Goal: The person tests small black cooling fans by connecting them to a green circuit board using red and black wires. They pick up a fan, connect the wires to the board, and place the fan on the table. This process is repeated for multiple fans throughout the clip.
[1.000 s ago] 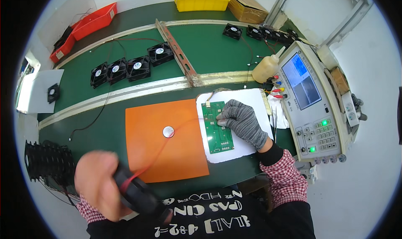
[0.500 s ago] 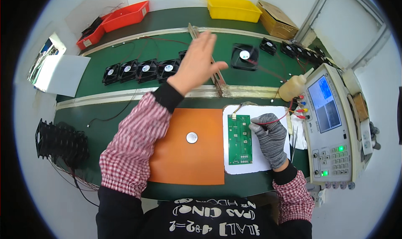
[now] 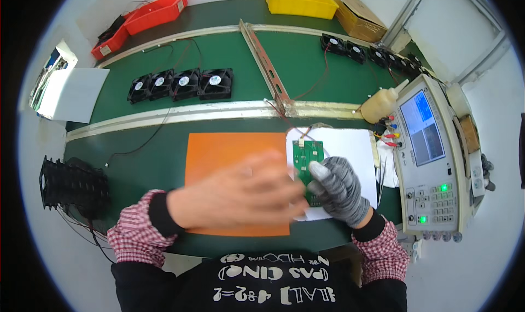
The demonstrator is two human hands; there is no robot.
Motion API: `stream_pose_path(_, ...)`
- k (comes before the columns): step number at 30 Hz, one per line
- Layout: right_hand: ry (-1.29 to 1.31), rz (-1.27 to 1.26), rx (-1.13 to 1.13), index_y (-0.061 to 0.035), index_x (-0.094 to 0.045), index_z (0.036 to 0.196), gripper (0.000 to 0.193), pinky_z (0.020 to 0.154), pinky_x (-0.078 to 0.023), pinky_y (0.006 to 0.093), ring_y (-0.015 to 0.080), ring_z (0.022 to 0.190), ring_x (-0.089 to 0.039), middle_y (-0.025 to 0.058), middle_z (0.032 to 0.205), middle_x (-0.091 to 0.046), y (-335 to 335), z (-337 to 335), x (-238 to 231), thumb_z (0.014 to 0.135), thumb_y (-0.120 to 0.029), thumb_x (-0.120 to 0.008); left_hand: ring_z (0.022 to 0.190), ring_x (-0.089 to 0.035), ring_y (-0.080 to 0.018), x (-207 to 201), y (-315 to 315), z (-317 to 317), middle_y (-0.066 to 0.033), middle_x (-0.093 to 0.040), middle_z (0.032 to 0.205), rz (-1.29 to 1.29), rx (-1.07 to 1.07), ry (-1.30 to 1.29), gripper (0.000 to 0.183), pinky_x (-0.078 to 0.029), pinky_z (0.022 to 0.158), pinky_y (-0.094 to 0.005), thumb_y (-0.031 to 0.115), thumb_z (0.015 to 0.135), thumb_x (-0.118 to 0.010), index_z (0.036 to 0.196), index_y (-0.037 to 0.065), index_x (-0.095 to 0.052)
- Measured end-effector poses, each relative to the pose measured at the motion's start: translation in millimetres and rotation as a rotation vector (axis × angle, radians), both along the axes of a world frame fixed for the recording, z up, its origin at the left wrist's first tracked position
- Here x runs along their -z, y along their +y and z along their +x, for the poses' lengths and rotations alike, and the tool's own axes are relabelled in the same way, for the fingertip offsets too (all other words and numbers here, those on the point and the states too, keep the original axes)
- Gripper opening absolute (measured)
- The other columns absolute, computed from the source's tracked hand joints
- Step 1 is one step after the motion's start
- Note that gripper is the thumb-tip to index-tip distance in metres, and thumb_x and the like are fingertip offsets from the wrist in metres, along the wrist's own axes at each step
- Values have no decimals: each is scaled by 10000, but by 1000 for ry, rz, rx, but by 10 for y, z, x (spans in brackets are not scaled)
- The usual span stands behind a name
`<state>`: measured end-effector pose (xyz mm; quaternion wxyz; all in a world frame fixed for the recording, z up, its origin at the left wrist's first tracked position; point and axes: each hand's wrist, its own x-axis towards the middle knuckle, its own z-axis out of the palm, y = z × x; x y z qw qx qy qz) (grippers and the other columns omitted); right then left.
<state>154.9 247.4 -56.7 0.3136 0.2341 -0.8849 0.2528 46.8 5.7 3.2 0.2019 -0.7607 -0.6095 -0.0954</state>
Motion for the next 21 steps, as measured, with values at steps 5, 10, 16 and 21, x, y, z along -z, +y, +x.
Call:
stream_pose_path(5, -8, 166, 402, -72, -690, 957, 240, 693, -496, 361, 289, 767, -577, 81, 854, -554, 249, -147, -113, 730, 4, -696, 1166, -477, -295, -136, -514, -549, -96, -520, 1262, 620, -813, -218, 772, -377, 1023, -393, 81, 586, -785, 1312, 73, -521)
stream_pose_path(10, -426, -377, 308, -40, -723, 954, 181, 720, -506, 333, 224, 778, -613, 80, 816, -627, 236, -123, 41, 774, -33, -717, 1120, -513, -280, 203, -425, -233, -124, -525, 1220, 497, -640, -483, 943, -416, 975, -377, 173, 489, -899, 1319, 25, -477)
stream_pose_path(16, -507, -505, 179, -3, -716, 876, 119, 736, -506, 294, 178, 787, -625, 69, 837, -625, 156, -146, 74, 759, 8, -731, 1084, -460, -353, 529, -239, -102, -148, -525, 1134, 51, -501, -806, 975, -376, 972, -450, 484, 526, -901, 1291, 29, -502)
stream_pose_path(21, -544, -402, 192, 6, -712, 867, 143, 739, -520, 316, 215, 806, -628, 92, 871, -615, 197, -168, 137, 728, 24, -741, 1084, -451, -352, 588, -275, -113, -147, -522, 1124, 79, -483, -775, 962, -374, 970, -449, 528, 548, -879, 1281, 28, -507)
